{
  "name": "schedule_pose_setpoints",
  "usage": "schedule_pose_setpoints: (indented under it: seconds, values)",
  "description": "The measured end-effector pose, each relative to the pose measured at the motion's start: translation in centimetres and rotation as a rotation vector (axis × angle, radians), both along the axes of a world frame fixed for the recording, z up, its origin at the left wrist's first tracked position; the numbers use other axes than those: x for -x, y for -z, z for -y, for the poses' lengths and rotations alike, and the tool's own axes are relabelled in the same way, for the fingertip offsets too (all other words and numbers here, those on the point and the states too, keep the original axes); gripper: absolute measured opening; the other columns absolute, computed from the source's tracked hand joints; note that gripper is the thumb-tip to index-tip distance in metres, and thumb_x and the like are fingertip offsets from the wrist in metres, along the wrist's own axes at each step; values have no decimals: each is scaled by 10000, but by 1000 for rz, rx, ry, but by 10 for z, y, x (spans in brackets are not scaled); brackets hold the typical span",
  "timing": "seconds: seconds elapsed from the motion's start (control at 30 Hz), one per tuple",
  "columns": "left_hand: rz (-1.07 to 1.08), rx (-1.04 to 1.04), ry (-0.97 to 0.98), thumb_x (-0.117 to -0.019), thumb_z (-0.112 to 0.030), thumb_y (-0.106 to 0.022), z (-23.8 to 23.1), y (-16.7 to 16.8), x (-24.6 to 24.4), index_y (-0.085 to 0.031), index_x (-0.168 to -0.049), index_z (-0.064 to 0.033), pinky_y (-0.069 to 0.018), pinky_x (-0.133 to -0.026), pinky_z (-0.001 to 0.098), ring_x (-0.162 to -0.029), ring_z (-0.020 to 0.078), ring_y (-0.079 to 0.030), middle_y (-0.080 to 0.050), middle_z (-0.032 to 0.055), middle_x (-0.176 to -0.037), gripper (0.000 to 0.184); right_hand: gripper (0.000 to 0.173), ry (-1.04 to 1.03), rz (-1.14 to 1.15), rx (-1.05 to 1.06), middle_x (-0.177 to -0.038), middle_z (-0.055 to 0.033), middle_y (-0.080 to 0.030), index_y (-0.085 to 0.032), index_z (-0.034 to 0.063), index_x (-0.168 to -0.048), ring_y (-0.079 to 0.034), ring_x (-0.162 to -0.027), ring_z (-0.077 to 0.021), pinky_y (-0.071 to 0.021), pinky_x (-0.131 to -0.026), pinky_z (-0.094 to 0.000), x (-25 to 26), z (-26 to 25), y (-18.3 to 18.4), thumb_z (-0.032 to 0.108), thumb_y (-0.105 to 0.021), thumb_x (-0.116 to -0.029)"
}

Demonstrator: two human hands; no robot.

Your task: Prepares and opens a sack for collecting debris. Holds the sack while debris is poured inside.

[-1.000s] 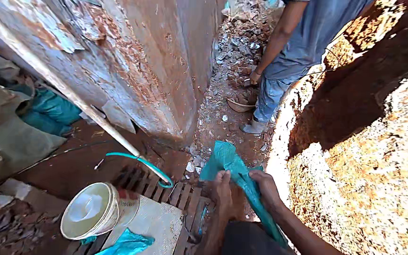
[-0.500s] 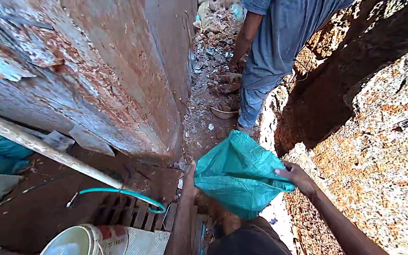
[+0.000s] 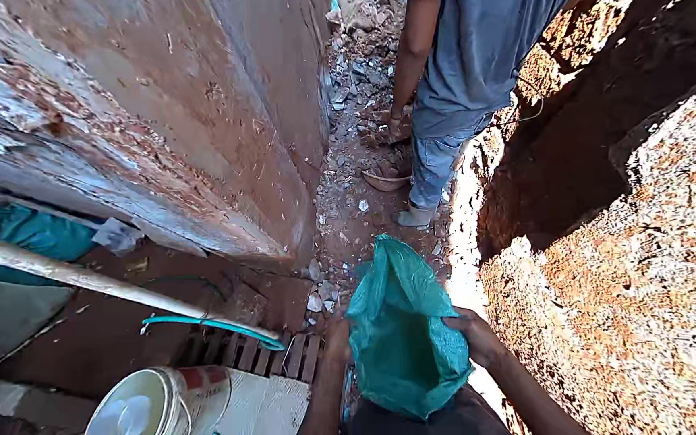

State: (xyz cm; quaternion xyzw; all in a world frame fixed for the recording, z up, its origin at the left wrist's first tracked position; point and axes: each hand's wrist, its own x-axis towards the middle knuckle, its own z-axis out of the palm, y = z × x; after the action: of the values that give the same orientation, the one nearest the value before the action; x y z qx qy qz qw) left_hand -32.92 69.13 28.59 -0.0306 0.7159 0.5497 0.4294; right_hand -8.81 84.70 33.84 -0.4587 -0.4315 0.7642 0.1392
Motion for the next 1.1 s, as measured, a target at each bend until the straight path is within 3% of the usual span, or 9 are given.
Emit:
schedule_pose_setpoints:
  seconds: [0.13,0.3,0.37,0.43,0.57,0.73,0.87,0.97,1.1]
  values:
    - [86,-147,-4,-1058,-105,-512,-27,-3,-23,-473,-1484,-35,-507,-1015,449,-1217,261,-604,-578,199,-1404,433,185,3,-26,263,-814,-98,-734,-671,22,-986,-718,-725,-183,-616,-666,-383,7,30,0,34,-565,-834]
    - [20,-125,325,-997,-153,-642,-10,-4,-6,-607,-1316,32,-542,-981,392,-1100,200,-657,-675,167,-1222,371,109,233,-266,320,-753,-48,-740,-696,139,-802,-721,-691,-127,-618,-625,-339,-29,17,-4,208,-620,-767]
    - [294,-141,185,-1085,-264,-481,8,-16,13,-611,-1294,-45,-592,-878,388,-996,178,-705,-727,111,-1098,329,153,332,-474,157,-816,-14,-764,-765,166,-855,-735,-756,-89,-632,-692,-310,-60,-9,1,294,-696,-808]
    - [542,-445,0,-1103,-332,-326,29,-12,28,-651,-1185,-91,-636,-775,391,-902,196,-748,-761,108,-997,413,267,504,-571,-71,-850,30,-773,-760,197,-864,-733,-806,-46,-632,-736,-278,-88,-42,2,290,-520,-934]
    - [473,-1018,-436,-1080,-502,-257,11,-20,10,-731,-973,-130,-635,-770,400,-871,188,-755,-771,70,-910,612,468,792,-580,-122,-819,28,-755,-677,170,-863,-731,-800,-69,-636,-749,-315,-113,-77,15,272,-266,-1063]
    - [385,-1106,-678,-1099,-523,-156,-42,-65,18,-562,-1225,-108,-601,-884,460,-1027,215,-707,-717,77,-1070,594,409,824,-337,-7,-725,-1,-724,-643,124,-858,-714,-681,-98,-628,-645,-326,-124,-78,52,267,-319,-1063]
    - [450,-1090,-552,-1110,-468,-185,-53,-81,23,-626,-1061,-106,-631,-764,422,-867,199,-737,-736,75,-908,572,274,711,135,-152,-795,-45,-698,-642,44,-974,-683,-721,-120,-602,-678,-340,-135,-88,66,212,-447,-1066]
    - [522,-1099,-383,-1113,-458,-185,-67,-93,16,-623,-1128,-98,-629,-797,429,-920,215,-737,-741,90,-971,567,386,404,767,-533,-1163,-284,-678,-657,-63,-1248,-655,-1081,-384,-494,-955,-603,-134,-89,32,252,-629,-1026]
    - [552,-1035,-234,-1121,-426,-190,-91,-108,9,-582,-1206,-95,-614,-829,427,-963,216,-722,-725,98,-1023,520,817,-8,533,-1179,-1469,-327,-497,-472,-70,-1474,-440,-1394,-503,-339,-1157,-650,-46,-52,-47,380,-732,-843]
